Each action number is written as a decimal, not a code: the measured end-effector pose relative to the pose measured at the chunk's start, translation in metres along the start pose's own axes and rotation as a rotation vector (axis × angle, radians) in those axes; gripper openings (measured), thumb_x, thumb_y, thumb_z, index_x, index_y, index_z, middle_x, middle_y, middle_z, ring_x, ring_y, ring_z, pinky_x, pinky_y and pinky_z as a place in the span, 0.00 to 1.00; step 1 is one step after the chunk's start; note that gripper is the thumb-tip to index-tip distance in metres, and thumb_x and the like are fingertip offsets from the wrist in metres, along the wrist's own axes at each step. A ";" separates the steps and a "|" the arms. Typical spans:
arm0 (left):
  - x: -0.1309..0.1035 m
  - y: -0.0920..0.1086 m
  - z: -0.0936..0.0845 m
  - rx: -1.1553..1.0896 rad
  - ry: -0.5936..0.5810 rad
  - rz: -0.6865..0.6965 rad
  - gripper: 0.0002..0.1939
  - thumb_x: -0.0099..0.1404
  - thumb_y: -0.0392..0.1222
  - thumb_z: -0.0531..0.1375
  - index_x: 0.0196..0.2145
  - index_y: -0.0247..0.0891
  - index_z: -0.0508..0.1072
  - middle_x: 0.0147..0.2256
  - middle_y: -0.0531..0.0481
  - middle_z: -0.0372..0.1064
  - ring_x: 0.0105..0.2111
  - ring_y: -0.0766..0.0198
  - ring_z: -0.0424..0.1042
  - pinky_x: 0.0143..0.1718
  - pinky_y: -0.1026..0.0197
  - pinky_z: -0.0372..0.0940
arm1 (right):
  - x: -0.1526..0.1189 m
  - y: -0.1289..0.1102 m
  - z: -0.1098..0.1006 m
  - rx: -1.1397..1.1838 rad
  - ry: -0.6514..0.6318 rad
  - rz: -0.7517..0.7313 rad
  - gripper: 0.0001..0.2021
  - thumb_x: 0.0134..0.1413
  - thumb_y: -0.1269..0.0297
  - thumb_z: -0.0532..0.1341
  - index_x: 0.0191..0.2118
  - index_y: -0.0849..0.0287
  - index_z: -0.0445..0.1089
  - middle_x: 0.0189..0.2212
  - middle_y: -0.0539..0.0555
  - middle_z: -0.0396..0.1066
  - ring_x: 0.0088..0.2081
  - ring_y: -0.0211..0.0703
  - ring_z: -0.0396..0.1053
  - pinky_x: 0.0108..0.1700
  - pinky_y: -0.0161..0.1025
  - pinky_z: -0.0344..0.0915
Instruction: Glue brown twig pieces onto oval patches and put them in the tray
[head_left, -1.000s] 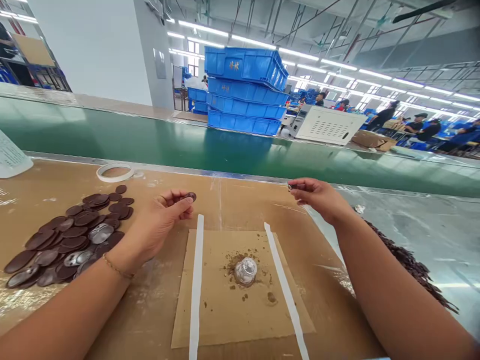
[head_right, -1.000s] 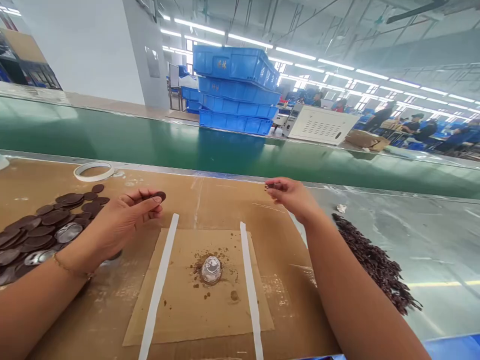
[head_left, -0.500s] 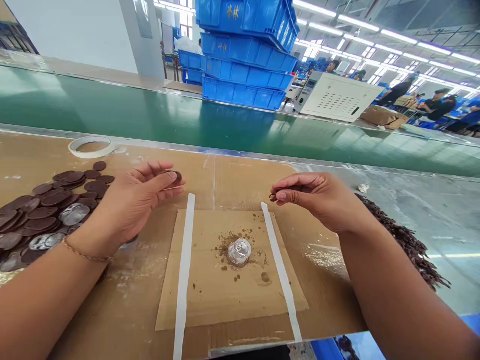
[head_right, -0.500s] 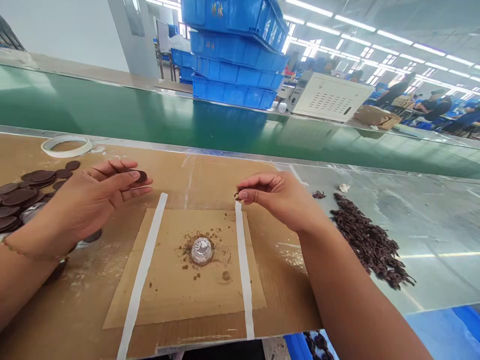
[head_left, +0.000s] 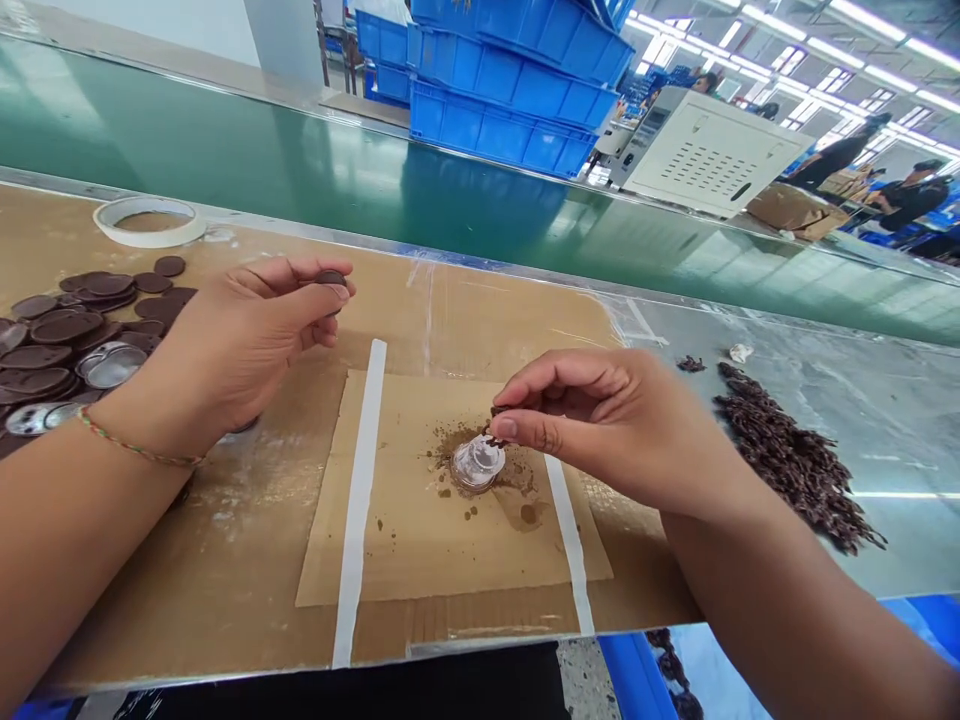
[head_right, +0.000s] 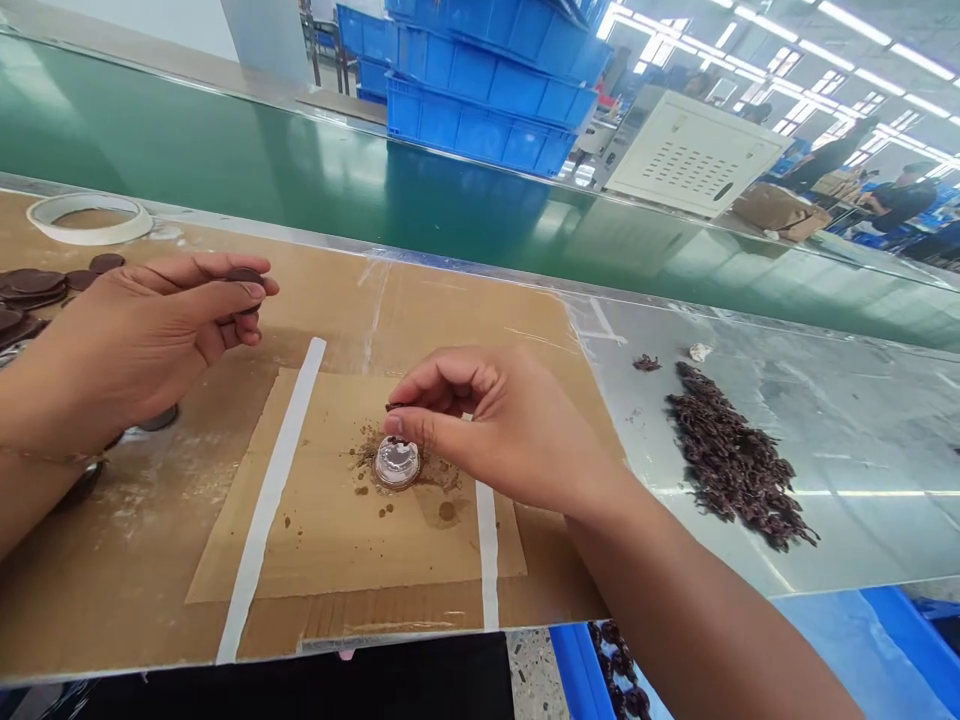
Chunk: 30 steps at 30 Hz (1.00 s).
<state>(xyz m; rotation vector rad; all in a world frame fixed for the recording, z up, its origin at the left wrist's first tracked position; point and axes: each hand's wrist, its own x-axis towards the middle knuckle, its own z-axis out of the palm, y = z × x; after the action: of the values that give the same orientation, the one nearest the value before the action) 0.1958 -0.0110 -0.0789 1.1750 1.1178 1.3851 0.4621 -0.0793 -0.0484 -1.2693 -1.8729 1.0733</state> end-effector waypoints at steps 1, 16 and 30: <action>0.000 0.000 0.000 -0.008 -0.007 0.004 0.09 0.59 0.33 0.67 0.40 0.32 0.79 0.39 0.47 0.72 0.29 0.71 0.66 0.30 0.64 0.60 | 0.000 0.000 0.002 -0.002 -0.002 -0.005 0.07 0.53 0.58 0.73 0.34 0.54 0.79 0.30 0.50 0.79 0.31 0.45 0.77 0.30 0.37 0.72; -0.002 0.007 0.006 -0.087 -0.031 -0.004 0.05 0.66 0.29 0.59 0.36 0.26 0.75 0.37 0.44 0.71 0.33 0.68 0.68 0.33 0.63 0.60 | 0.002 -0.003 0.008 -0.103 -0.028 -0.043 0.05 0.54 0.61 0.72 0.33 0.54 0.79 0.30 0.49 0.78 0.31 0.43 0.76 0.30 0.35 0.72; -0.002 0.009 0.005 -0.226 -0.035 -0.034 0.09 0.65 0.31 0.55 0.34 0.28 0.75 0.37 0.43 0.70 0.35 0.64 0.70 0.37 0.62 0.68 | 0.003 -0.003 0.007 -0.127 -0.029 -0.054 0.06 0.54 0.62 0.73 0.34 0.57 0.78 0.30 0.49 0.77 0.29 0.37 0.74 0.30 0.29 0.70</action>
<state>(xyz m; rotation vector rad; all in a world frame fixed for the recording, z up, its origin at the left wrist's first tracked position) 0.2000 -0.0135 -0.0694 1.0090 0.9261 1.4187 0.4537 -0.0791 -0.0488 -1.2716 -2.0132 0.9623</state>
